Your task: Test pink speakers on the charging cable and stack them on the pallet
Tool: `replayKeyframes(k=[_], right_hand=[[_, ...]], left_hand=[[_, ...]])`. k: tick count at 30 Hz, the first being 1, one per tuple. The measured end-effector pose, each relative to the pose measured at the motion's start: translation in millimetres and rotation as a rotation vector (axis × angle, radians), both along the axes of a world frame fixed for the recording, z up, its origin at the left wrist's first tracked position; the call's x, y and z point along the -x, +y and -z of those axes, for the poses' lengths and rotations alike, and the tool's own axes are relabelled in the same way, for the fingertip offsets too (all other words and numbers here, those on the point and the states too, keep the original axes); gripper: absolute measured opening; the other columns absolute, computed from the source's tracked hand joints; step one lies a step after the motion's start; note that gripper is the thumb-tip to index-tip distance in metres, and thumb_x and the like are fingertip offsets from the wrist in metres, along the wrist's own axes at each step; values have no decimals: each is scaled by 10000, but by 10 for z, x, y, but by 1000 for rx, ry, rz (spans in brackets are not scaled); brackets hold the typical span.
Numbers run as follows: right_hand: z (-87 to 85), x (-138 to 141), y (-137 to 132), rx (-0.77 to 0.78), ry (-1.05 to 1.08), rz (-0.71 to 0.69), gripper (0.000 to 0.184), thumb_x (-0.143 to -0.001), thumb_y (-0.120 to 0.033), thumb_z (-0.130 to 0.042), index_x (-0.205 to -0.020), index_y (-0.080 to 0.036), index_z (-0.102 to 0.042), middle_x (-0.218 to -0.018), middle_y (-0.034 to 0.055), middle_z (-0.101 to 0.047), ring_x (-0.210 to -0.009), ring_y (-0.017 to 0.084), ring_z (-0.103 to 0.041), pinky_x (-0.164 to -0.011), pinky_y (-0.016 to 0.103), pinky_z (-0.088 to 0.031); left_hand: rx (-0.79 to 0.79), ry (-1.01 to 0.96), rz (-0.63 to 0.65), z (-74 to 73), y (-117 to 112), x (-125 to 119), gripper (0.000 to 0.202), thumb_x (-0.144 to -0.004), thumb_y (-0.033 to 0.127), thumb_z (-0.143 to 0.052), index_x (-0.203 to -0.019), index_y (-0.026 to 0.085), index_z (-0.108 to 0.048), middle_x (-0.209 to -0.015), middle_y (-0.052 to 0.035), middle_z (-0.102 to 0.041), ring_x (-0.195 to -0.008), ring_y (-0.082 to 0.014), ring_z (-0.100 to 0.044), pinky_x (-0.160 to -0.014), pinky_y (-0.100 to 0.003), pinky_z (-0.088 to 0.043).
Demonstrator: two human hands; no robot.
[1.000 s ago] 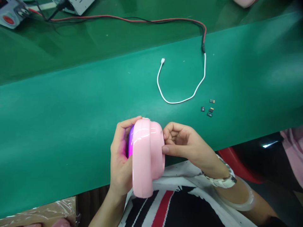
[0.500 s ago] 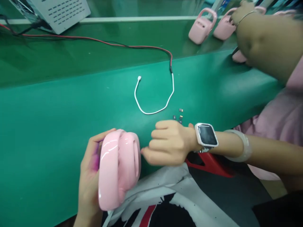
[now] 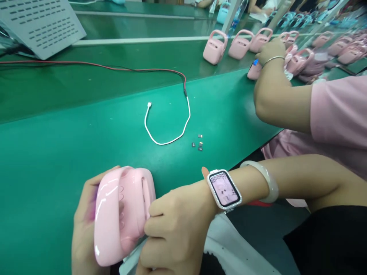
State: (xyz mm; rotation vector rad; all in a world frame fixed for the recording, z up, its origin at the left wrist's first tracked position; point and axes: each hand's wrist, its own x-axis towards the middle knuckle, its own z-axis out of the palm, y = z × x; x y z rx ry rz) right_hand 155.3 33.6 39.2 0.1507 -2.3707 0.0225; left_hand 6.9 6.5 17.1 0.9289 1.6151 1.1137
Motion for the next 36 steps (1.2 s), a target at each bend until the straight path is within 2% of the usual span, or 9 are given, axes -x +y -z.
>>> replayKeyframes(k=[5, 10, 12, 16, 18, 20, 24, 32, 36], right_hand=[[-3, 29, -36, 17, -118, -27, 201, -668, -95, -618, -507, -215, -639, -432, -87, -435, -371, 71, -394, -395, 232, -199], [-96, -33, 28, 236, -259, 30, 194, -715, -122, -650, -552, -196, -574, -481, -81, -497, -418, 84, -417, -397, 266, -205], [-115, -112, 60, 550, -161, 95, 138, -745, -128, -658, -636, -176, -589, -536, -70, -536, -474, 71, -444, -421, 233, -278], [-29, -260, 91, 1547, 122, 273, 264, -795, -320, -697, -668, -154, -535, -544, -69, -489, -452, 38, -393, -426, 164, -329], [44, -287, 84, 1857, 79, 292, 319, -747, -364, -747, -654, -150, -530, -515, -67, -485, -434, 39, -404, -404, 158, -320], [103, -284, 66, 2033, -27, 251, 339, -692, -365, -794, -643, -146, -540, -499, -60, -509, -420, 45, -434, -389, 151, -323], [164, -256, 54, 2188, -99, 231, 375, -627, -369, -841, -609, -143, -542, -498, -48, -550, -422, 49, -469, -406, 148, -360], [166, -271, 138, 2256, -144, 178, 400, -591, -370, -867, -575, -142, -539, -469, -46, -553, -432, 60, -492, -417, 161, -349], [111, -281, 149, 2236, -169, 200, 385, -597, -348, -869, -581, -141, -545, -475, -44, -557, -428, 57, -486, -410, 160, -339]], left_hand=[[94, -122, -81, -177, -27, -84, 760, -396, 760, -714, -985, 288, -627, -1052, -4, -646, -903, -240, -563, -667, -299, -429], [-32, -91, -19, -41, 3, -5, 561, -561, 593, -711, -1004, 260, -630, -998, -13, -671, -840, -232, -608, -617, -279, -487], [-118, -19, 44, 2, 4, 32, 447, -646, 484, -702, -1015, 245, -624, -998, -7, -676, -857, -211, -624, -669, -267, -506], [-247, -18, 97, 51, -23, 59, 453, -706, 499, -627, -1059, 215, -632, -1036, -32, -677, -906, -226, -634, -758, -290, -490], [-226, -78, 104, 58, -45, 49, 508, -688, 535, -622, -1069, 198, -623, -1028, -53, -672, -901, -250, -629, -759, -318, -484], [-177, -141, 106, 48, -68, 30, 497, -689, 507, -627, -1087, 211, -598, -1009, -48, -664, -865, -242, -618, -727, -320, -477], [-126, -220, 108, 2, -98, 4, 498, -690, 492, -633, -1118, 246, -570, -1004, -36, -652, -820, -229, -596, -676, -320, -465], [-131, -190, 108, -46, -78, 27, 449, -703, 566, -692, -1056, 299, -616, -1135, -33, -621, -1014, -277, -580, -851, -406, -500], [-180, -156, 160, -16, -97, 52, 399, -759, 500, -672, -1086, 280, -615, -1134, -21, -622, -1010, -239, -589, -848, -355, -504]])
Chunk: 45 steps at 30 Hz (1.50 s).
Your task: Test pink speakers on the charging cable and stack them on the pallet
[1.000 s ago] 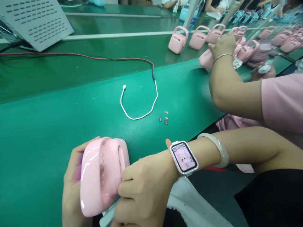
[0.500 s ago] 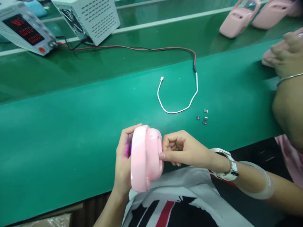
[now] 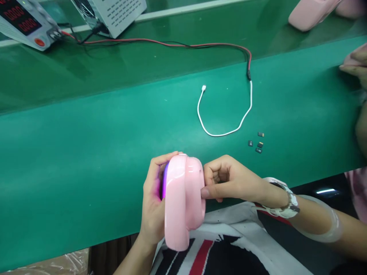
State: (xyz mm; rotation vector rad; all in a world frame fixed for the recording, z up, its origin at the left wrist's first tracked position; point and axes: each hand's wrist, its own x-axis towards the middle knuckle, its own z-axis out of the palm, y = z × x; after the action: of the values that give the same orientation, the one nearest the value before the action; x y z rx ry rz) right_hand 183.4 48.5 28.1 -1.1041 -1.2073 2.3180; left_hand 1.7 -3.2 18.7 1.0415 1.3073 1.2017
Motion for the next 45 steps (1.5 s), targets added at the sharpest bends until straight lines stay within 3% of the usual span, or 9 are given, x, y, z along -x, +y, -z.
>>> replayKeyframes(k=[4, 12, 19, 22, 27, 35, 37, 42, 45], right_hand=[[-56, -30, 23, -31, -72, -10, 419, -588, -386, -867, -563, -146, -525, -488, -41, -556, -434, 64, -495, -404, 164, -342], [-88, -38, 38, -31, -90, -61, 430, -617, -372, -855, -558, -147, -493, -457, -44, -544, -419, 65, -504, -396, 152, -335], [-15, -88, 30, -27, -14, -49, 354, -648, -403, -831, -684, -127, -613, -575, -9, -633, -495, 86, -584, -458, 170, -437], [-81, -117, -15, -8, 0, -11, 323, -706, -403, -791, -804, -122, -665, -691, 34, -697, -522, 95, -616, -456, 172, -451], [-309, -141, -137, -80, -129, 52, 144, -711, -219, -784, -726, -133, -670, -655, 18, -688, -562, 98, -613, -523, 181, -500], [-343, -211, -216, -314, -264, 0, 66, -784, -157, -652, -734, -147, -610, -590, -7, -634, -526, 90, -573, -495, 181, -455], [-310, -357, -179, -355, -359, 90, 127, -788, -247, -671, -729, -153, -608, -571, 2, -622, -514, 107, -571, -480, 203, -451], [-126, -934, -40, -525, -768, 580, 307, -682, -454, -765, -746, -171, -662, -607, 29, -632, -505, 122, -550, -475, 249, -441], [7, -1141, -20, -584, -918, 707, 363, -624, -523, -781, -702, -187, -669, -572, 28, -615, -497, 138, -524, -459, 271, -410]], left_hand=[[13, -41, 30, 33, -18, -2, 386, -746, 389, -713, -1102, 295, -599, -1184, 2, -603, -1028, -194, -581, -830, -262, -482], [-10, -20, 55, -9, 6, -13, 391, -734, 368, -736, -1092, 306, -591, -1171, 8, -585, -999, -179, -574, -813, -242, -467], [-11, 12, 12, 13, -5, -6, 396, -723, 355, -739, -1093, 296, -613, -1203, 8, -589, -1014, -180, -582, -785, -227, -494], [-80, 113, -44, -6, -103, -48, 430, -727, 350, -728, -1132, 292, -595, -1216, -4, -584, -1074, -204, -565, -870, -277, -497], [-233, 185, -69, -37, -254, -150, 521, -693, 234, -712, -1185, 300, -558, -1253, -27, -551, -1239, -280, -460, -1069, -448, -373], [-303, 190, -49, -21, -251, -182, 542, -674, 179, -696, -1190, 281, -568, -1244, -42, -550, -1253, -271, -453, -1069, -419, -375], [-309, 199, -71, -12, -254, -179, 546, -670, 185, -705, -1189, 283, -569, -1238, -35, -559, -1241, -267, -468, -1064, -407, -388], [-253, 155, -90, 7, -227, -147, 472, -713, 277, -714, -1165, 285, -577, -1231, -10, -581, -1207, -236, -497, -1026, -342, -434], [-207, 114, -68, 13, -184, -112, 445, -729, 317, -722, -1150, 277, -582, -1233, -1, -586, -1178, -205, -515, -990, -273, -452]])
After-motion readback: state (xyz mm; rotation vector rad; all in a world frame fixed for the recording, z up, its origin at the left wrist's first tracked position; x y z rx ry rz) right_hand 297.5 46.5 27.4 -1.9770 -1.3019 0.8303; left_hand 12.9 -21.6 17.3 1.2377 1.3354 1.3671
